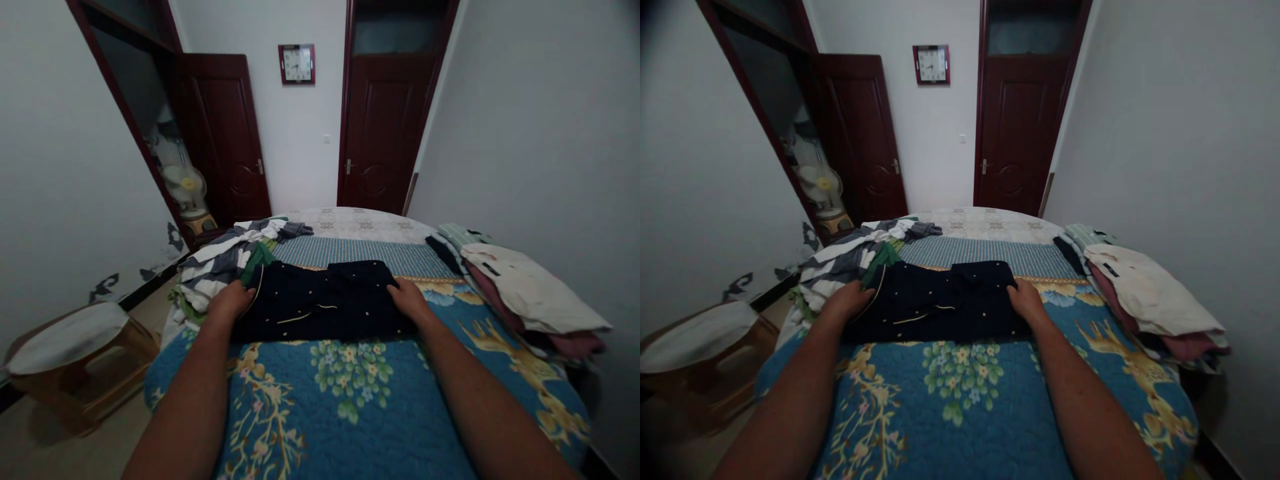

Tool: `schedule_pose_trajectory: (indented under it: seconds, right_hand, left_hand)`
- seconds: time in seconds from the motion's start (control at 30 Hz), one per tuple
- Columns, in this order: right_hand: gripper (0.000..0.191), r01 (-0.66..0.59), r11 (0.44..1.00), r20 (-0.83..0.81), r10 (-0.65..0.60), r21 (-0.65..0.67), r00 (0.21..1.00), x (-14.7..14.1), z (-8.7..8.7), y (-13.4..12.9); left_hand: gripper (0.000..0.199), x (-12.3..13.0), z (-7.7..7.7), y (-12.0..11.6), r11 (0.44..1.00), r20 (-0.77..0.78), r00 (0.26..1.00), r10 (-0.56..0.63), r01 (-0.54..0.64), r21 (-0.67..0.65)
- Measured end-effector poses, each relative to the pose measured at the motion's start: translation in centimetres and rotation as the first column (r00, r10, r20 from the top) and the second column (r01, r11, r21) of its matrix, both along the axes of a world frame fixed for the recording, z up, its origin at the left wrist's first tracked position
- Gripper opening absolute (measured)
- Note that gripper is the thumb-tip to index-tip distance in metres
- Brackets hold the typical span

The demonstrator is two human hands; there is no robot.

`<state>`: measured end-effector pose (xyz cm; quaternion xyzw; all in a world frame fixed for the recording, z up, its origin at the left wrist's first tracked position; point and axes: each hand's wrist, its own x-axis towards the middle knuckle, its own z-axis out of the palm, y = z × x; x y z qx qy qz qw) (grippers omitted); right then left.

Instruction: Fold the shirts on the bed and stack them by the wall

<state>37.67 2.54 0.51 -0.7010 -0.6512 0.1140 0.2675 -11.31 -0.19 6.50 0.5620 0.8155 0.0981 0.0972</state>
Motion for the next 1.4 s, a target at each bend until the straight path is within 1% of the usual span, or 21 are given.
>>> schedule_pose_trajectory:
  seconds: [0.1,0.23,0.3,0.37,0.43,0.47,0.57,0.63,0.73,0.8,0.9,0.97,1.03,1.1,1.17,1.23,1.27,1.3,1.33,1.37,1.4]
  right_hand:
    - [0.035,0.023,1.000,-0.012,-0.023,0.004,1.000,2.9,0.6,0.0]
    - [0.033,0.096,0.995,-0.004,-0.096,0.011,0.995,8.4,1.2,-0.6]
    - [0.031,0.112,0.994,0.000,-0.112,0.016,0.994,10.6,1.1,-1.1]
    - [0.032,0.109,0.994,-0.009,-0.109,0.003,0.994,11.9,0.8,-1.4]
    - [0.033,0.115,0.993,-0.001,-0.115,-0.025,0.993,12.2,0.6,-1.4]
    - [0.033,0.122,0.992,0.010,-0.122,-0.036,0.993,12.2,0.5,-1.4]
    - [0.035,0.137,0.989,0.017,-0.136,-0.052,0.991,11.5,0.9,-1.4]
    - [0.036,0.152,0.986,-0.008,-0.153,-0.062,0.988,11.0,1.4,-1.6]
    - [0.034,0.185,0.981,-0.027,-0.187,-0.064,0.982,10.5,2.0,-1.9]
    - [0.032,0.193,0.979,-0.023,-0.195,-0.059,0.981,10.4,2.0,-2.0]
    - [0.031,0.182,0.982,-0.025,-0.184,-0.049,0.983,10.7,1.4,-1.8]
    - [0.031,0.170,0.985,-0.034,-0.171,-0.040,0.985,11.0,1.0,-1.6]
    - [0.032,0.157,0.987,-0.041,-0.158,-0.035,0.987,11.3,0.7,-1.4]
    - [0.032,0.156,0.987,-0.044,-0.157,-0.035,0.987,11.4,0.5,-1.3]
    - [0.032,0.163,0.986,-0.043,-0.164,-0.035,0.985,11.5,0.4,-1.3]
    - [0.034,0.164,0.986,-0.046,-0.166,-0.038,0.985,11.6,0.3,-1.2]
    - [0.035,0.161,0.986,-0.049,-0.163,-0.042,0.985,11.7,0.2,-1.1]
    - [0.036,0.159,0.986,-0.051,-0.161,-0.046,0.986,11.8,0.2,-1.1]
    - [0.036,0.158,0.986,-0.050,-0.161,-0.052,0.986,11.9,0.1,-1.0]
    - [0.036,0.156,0.986,-0.045,-0.159,-0.058,0.986,12.0,0.0,-0.9]
    - [0.037,0.156,0.986,-0.037,-0.159,-0.064,0.987,12.1,-0.2,-0.9]
  left_hand:
    - [0.038,1.2,0.0,0.3,0.990,0.192,0.972,-0.135,0.139,-0.005]
    - [0.046,3.9,-0.8,0.3,0.953,0.458,0.844,-0.280,0.304,0.022]
    - [0.049,5.1,-1.4,0.5,0.949,0.499,0.813,-0.302,0.309,0.070]
    - [0.055,5.9,-1.9,0.8,0.955,0.490,0.820,-0.295,0.264,0.133]
    - [0.059,6.4,-2.1,1.2,0.956,0.461,0.838,-0.293,0.239,0.173]
    - [0.059,6.6,-2.2,1.4,0.953,0.448,0.842,-0.301,0.247,0.176]
    - [0.045,6.8,-2.3,1.8,0.941,0.413,0.846,-0.338,0.300,0.157]
    - [0.036,6.7,-2.5,1.9,0.935,0.414,0.839,-0.353,0.320,0.150]
    - [0.037,6.5,-2.4,1.8,0.928,0.460,0.807,-0.371,0.342,0.149]
    - [0.035,6.5,-2.2,1.5,0.916,0.451,0.798,-0.400,0.369,0.160]
    - [0.033,7.0,-1.5,0.9,0.892,0.335,0.827,-0.452,0.406,0.200]
    - [0.034,7.4,-1.2,0.5,0.902,0.242,0.874,-0.421,0.376,0.210]
    - [0.035,7.7,-1.1,0.1,0.925,0.160,0.916,-0.368,0.343,0.162]
    - [0.034,7.8,-1.1,-0.2,0.936,0.134,0.927,-0.350,0.342,0.082]
    - [0.026,8.1,-1.0,-0.3,0.932,0.167,0.917,-0.362,0.360,0.045]
    - [0.020,8.3,-0.8,-0.3,0.924,0.213,0.899,-0.383,0.377,0.069]
    - [0.021,8.5,-0.7,-0.3,0.917,0.286,0.872,-0.398,0.387,0.095]
    - [0.024,8.6,-0.6,-0.3,0.912,0.407,0.819,-0.406,0.392,0.121]
    - [0.029,8.6,-0.6,-0.4,0.913,0.559,0.729,-0.395,0.381,0.148]
    - [0.033,8.6,-0.7,-0.4,0.920,0.703,0.612,-0.363,0.353,0.168]
    - [0.035,8.5,-0.8,-0.4,0.934,0.805,0.501,-0.318,0.313,0.174]
